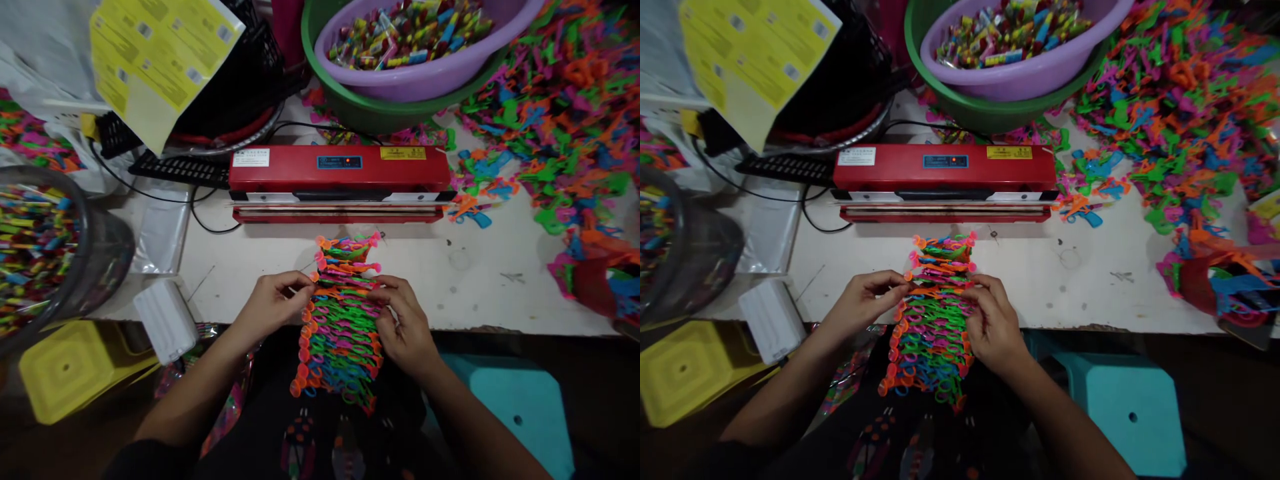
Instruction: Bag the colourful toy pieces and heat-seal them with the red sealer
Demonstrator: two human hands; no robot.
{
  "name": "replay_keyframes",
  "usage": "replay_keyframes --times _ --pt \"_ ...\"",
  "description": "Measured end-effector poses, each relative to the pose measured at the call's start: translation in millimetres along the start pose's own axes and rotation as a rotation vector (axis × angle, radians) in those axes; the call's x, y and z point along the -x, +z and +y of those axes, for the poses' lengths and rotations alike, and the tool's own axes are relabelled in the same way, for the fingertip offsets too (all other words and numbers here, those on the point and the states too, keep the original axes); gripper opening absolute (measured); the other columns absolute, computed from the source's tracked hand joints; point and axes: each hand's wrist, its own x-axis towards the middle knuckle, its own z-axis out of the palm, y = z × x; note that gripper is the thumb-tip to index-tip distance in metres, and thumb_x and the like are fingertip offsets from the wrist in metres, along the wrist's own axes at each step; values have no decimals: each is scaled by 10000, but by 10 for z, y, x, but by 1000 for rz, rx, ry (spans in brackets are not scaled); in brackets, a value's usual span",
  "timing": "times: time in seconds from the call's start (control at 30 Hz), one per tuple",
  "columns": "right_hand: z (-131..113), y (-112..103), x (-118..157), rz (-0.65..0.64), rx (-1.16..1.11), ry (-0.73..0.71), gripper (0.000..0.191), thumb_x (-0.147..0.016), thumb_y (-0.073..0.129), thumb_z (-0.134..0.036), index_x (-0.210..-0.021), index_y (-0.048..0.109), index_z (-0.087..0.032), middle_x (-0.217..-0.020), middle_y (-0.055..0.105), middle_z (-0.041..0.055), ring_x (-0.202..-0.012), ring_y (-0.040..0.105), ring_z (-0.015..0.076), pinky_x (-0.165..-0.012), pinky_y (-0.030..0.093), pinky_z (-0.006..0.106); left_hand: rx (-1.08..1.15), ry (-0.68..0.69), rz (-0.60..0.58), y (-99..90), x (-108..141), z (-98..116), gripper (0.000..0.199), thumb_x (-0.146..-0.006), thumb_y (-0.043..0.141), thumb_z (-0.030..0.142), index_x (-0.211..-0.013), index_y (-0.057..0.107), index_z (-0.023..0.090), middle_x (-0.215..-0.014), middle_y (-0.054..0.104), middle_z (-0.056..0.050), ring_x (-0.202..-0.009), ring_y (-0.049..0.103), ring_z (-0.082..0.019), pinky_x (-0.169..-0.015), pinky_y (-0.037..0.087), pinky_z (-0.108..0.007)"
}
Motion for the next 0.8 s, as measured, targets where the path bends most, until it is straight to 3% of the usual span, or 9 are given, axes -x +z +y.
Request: replay_keyframes --times 0.2,0.37,0.53,0.6,0.67,0.73,0.8 --pt "72 39 19 13 -72 13 257 -750 387 -70 -922 520 -207 -1064 486 85 -1031 497 212 -802 459 362 -102 77 44 24 49 -83 151 -782 537 281 -781 639 169 -757 661 -2 -738 593 -119 -713 466 -245" --pt "117 106 72 93 -196 62 155 -812 451 -163 -937 523 -220 -1083 486 81 -1060 481 215 -867 440 396 -73 118 32 63 107 -137 187 -816 523 328 -858 622 175 -861 670 -33 -823 608 -141 -772 479 -293" --pt "167 147 81 245 -468 153 318 -825 518 -319 -1133 481 -250 -1185 482 92 -1110 501 217 -953 413 433 36 203 84 53 122 -263 332 -800 571 375 -1072 552 187 -1082 605 -84 -1013 563 -186 -895 457 -351" --pt "240 150 115 348 -646 243 335 -831 501 -404 -1132 485 -258 -1193 511 81 -1095 532 216 -957 417 442 148 224 87 52 177 -372 464 -804 565 395 -1217 464 209 -1246 516 -108 -1148 494 -223 -980 411 -399" --pt "325 181 200 405 -839 423 347 -833 477 -466 -1108 515 -258 -1177 558 67 -1095 548 212 -970 412 443 275 168 18 78 277 -516 560 -826 525 432 -1330 362 249 -1391 386 -103 -1265 390 -253 -1053 338 -443" --pt "377 264 332 370 -997 659 369 -829 469 -501 -1093 555 -258 -1171 592 51 -1120 542 204 -994 398 430 376 54 -77 149 401 -676 597 -832 489 489 -1371 322 291 -1459 297 -60 -1338 281 -257 -1115 234 -460" --pt "362 389 469 287 -1104 834 403 -806 476 -553 -1061 601 -266 -1166 611 32 -1151 525 202 -1008 394 411 505 -75 -129 268 509 -819 618 -800 495 559 -1352 367 310 -1447 329 -29 -1366 216 -246 -1147 140 -448"
